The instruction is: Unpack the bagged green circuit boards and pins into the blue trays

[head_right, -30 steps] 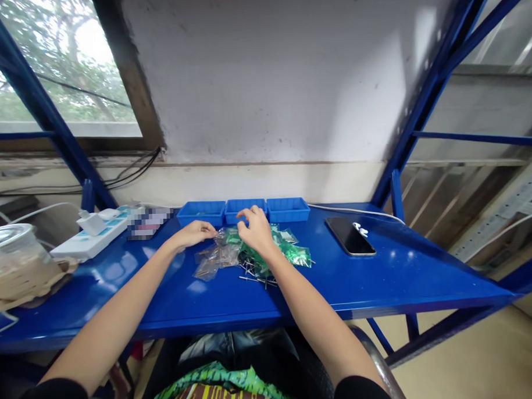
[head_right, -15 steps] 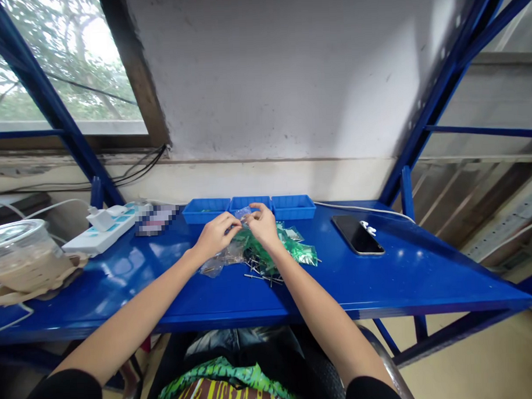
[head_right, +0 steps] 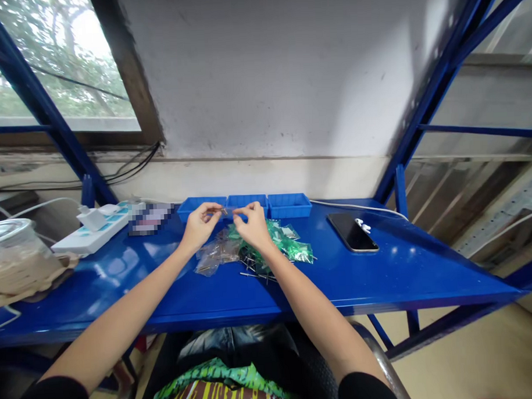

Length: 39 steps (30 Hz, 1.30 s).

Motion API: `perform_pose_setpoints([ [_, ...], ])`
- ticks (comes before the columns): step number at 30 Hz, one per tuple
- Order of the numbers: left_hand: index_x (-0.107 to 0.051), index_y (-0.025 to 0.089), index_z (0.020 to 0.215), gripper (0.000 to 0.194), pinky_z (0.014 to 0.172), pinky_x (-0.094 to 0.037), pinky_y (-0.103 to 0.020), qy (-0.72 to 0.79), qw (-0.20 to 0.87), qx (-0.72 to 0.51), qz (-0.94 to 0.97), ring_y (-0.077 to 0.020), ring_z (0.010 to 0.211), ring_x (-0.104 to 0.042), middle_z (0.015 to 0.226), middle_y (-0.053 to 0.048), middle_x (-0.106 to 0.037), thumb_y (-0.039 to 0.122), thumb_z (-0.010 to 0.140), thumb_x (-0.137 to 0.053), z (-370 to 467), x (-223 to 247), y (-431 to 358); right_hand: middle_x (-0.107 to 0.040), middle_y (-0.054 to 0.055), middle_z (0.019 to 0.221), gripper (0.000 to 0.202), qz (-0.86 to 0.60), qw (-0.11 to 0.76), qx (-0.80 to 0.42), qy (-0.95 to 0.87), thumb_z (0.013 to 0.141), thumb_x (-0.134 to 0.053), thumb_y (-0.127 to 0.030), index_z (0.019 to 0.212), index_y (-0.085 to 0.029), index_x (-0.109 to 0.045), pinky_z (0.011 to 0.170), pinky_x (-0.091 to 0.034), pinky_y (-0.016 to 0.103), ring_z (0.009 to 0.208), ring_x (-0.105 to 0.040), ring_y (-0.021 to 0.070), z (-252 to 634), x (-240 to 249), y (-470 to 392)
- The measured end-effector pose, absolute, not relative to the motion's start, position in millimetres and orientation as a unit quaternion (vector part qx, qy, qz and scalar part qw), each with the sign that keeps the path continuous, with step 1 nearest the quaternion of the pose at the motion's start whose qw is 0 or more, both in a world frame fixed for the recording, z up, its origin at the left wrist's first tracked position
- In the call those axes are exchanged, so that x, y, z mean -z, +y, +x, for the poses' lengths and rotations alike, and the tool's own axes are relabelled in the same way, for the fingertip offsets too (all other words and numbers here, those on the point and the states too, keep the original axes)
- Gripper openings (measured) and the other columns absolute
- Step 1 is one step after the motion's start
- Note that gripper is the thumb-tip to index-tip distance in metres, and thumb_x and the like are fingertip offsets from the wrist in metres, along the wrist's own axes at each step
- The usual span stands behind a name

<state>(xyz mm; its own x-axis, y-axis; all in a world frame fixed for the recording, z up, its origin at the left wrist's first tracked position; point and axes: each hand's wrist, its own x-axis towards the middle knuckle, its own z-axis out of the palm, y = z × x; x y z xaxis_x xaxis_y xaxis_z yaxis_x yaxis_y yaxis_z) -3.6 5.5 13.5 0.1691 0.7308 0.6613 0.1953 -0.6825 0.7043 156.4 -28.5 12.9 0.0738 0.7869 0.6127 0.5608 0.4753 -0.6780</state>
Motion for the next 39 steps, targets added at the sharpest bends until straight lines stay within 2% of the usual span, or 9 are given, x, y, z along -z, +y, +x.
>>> perform_pose_setpoints([
  [3, -0.064, 0.018, 0.085, 0.013, 0.078, -0.045, -0.031, 0.279, 0.102, -0.522, 0.8, -0.0168, 0.085, -0.058, 0.088, -0.004, -0.064, 0.02, 0.082, -0.051, 1, -15, -6, -0.058, 0.002, 0.068, 0.035, -0.482, 0.552, -0.248, -0.633, 0.084, -0.044, -0.041, 0.078, -0.016, -0.067, 0.067, -0.043, 0.028, 0.068, -0.053, 0.0154, 157, -17, -27],
  [6, -0.064, 0.02, 0.085, 0.012, 0.084, -0.042, -0.034, 0.268, 0.09, -0.48, 0.83, -0.0181, 0.088, -0.056, 0.088, -0.004, -0.065, 0.022, 0.081, -0.054, 6, -16, -13, -0.058, 0.0, 0.062, 0.03, -0.477, 0.582, -0.261, -0.605, 0.08, -0.049, -0.04, 0.079, -0.015, -0.065, 0.055, -0.04, 0.024, 0.056, -0.05, 0.0123, 157, -18, -26],
  [10, -0.063, 0.015, 0.089, 0.03, 0.061, -0.042, -0.027, 0.352, 0.327, -0.491, 0.727, -0.0167, 0.072, -0.058, 0.077, -0.006, -0.063, 0.041, 0.082, -0.05, 9, -14, -7, -0.061, 0.0, 0.058, 0.026, -0.492, 0.559, -0.148, -0.651, 0.082, -0.048, -0.035, 0.085, -0.016, -0.067, 0.053, -0.04, 0.023, 0.052, -0.052, 0.0126, 157, -16, -30],
  [13, -0.062, 0.012, 0.085, 0.043, 0.048, -0.036, -0.022, 0.36, 0.518, -0.494, 0.598, -0.0133, 0.059, -0.054, 0.067, -0.005, -0.059, 0.051, 0.081, -0.046, 5, -12, 1, -0.069, 0.003, 0.076, 0.023, -0.468, 0.536, -0.084, -0.698, 0.082, -0.048, -0.027, 0.089, -0.018, -0.068, 0.062, -0.045, 0.025, 0.064, -0.061, 0.0145, 154, -14, -34],
  [16, -0.062, 0.012, 0.084, 0.034, 0.047, -0.034, -0.019, 0.355, 0.542, -0.5, 0.575, -0.0109, 0.057, -0.053, 0.068, -0.003, -0.06, 0.043, 0.069, -0.064, 0, -13, 5, -0.07, 0.004, 0.093, 0.024, -0.428, 0.527, -0.052, -0.732, 0.079, -0.048, -0.017, 0.09, -0.02, -0.068, 0.074, -0.048, 0.026, 0.082, -0.064, 0.0161, 151, -14, -35],
  [23, -0.062, 0.014, 0.088, 0.029, 0.07, -0.045, -0.028, 0.438, 0.112, -0.655, 0.606, -0.0163, 0.073, -0.059, 0.08, -0.006, -0.064, 0.04, 0.079, -0.052, -21, -59, 22, -0.067, 0.004, 0.093, 0.025, -0.456, 0.519, -0.024, -0.723, 0.079, -0.046, -0.014, 0.092, -0.02, -0.066, 0.075, -0.047, 0.027, 0.084, -0.061, 0.0158, 161, -18, -34],
  [28, -0.06, 0.011, 0.103, 0.045, 0.084, -0.042, -0.039, 0.587, -0.084, -0.426, 0.684, -0.0306, 0.099, -0.056, 0.107, -0.018, -0.059, 0.046, 0.076, -0.053, -40, -67, 41, -0.064, 0.004, 0.081, 0.019, -0.498, 0.485, -0.009, -0.719, 0.083, -0.047, -0.02, 0.085, -0.018, -0.066, 0.071, -0.043, 0.026, 0.076, -0.057, 0.0154, 168, -17, -30],
  [33, -0.068, 0.02, 0.081, 0.044, 0.076, -0.044, -0.033, 0.609, 0.129, -0.168, 0.764, -0.0283, 0.091, -0.062, 0.091, -0.01, -0.068, 0.059, 0.073, -0.05, -37, -22, 37, -0.063, 0.004, 0.08, 0.019, -0.514, 0.433, -0.006, -0.74, 0.085, -0.048, -0.023, 0.085, -0.019, -0.066, 0.074, -0.04, 0.026, 0.078, -0.056, 0.0157, 165, -17, -31],
  [39, -0.068, 0.018, 0.071, 0.026, 0.061, -0.042, -0.024, 0.564, 0.247, -0.17, 0.769, -0.0212, 0.074, -0.063, 0.074, -0.004, -0.07, 0.042, 0.063, -0.061, -30, 7, 38, -0.063, 0.004, 0.081, 0.018, -0.532, 0.369, -0.024, -0.762, 0.085, -0.05, -0.025, 0.09, -0.02, -0.066, 0.077, -0.037, 0.028, 0.081, -0.054, 0.0162, 158, -15, -32],
])
